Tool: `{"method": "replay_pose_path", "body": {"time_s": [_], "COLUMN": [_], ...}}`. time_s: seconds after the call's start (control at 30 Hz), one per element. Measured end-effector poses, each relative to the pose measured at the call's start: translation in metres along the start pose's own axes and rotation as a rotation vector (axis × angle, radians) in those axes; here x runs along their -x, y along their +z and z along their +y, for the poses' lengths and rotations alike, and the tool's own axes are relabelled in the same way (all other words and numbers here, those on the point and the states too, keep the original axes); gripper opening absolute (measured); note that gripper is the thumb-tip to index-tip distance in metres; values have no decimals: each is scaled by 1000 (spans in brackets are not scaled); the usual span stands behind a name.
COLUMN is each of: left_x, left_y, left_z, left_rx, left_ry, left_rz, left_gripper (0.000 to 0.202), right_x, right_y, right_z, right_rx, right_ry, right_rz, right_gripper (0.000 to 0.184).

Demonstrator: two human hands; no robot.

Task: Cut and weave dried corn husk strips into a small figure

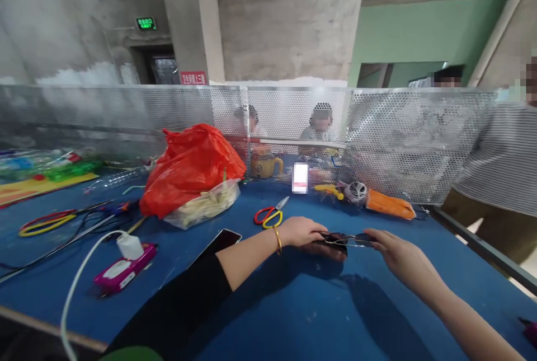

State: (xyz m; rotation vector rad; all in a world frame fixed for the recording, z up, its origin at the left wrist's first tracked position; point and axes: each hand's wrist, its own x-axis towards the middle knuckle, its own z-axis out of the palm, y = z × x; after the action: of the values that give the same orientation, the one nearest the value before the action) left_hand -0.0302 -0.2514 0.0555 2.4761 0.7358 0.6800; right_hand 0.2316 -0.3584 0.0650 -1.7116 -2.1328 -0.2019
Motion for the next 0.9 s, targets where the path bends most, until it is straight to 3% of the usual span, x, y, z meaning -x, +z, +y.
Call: {"method": "replay_pose_path", "body": {"time_s": [0.2, 0.37, 0.47, 0.53, 0.6, 0.7, 0.77, 0.9], "left_x": [-8, -10, -7, -5, -4, -6, -10, -25], "left_y": [3, 7, 7, 6, 3, -7, -22, -65], "left_z": [-7, -9, -4, 0, 3, 1, -7, -44], "left_rx": [54, 97, 64, -18, -145, -261, -343, -651], "left_ry": [-39, -26, -50, -69, -60, -105, -141, -376], "left_rz": [9, -5, -35, -131, -282, -343, -263, 138], "left_gripper": [24, 32, 39, 41, 55, 52, 45, 42], "right_x": [-5, -14, -20, -20, -19, -18, -17, -16], "right_y": [-3, -3, 18, 40, 61, 76, 77, 93], "right_z": [2, -16, -32, -42, -49, -48, -37, -2], "right_rx": [171, 176, 95, 37, -44, -109, -85, -54], "right_ry": [29, -15, 11, 16, -39, -62, -55, -33], "right_rz": [3, -72, -93, -72, 23, 180, 233, 254], "right_gripper": [39, 41, 41, 44, 46, 52, 58, 58]}}
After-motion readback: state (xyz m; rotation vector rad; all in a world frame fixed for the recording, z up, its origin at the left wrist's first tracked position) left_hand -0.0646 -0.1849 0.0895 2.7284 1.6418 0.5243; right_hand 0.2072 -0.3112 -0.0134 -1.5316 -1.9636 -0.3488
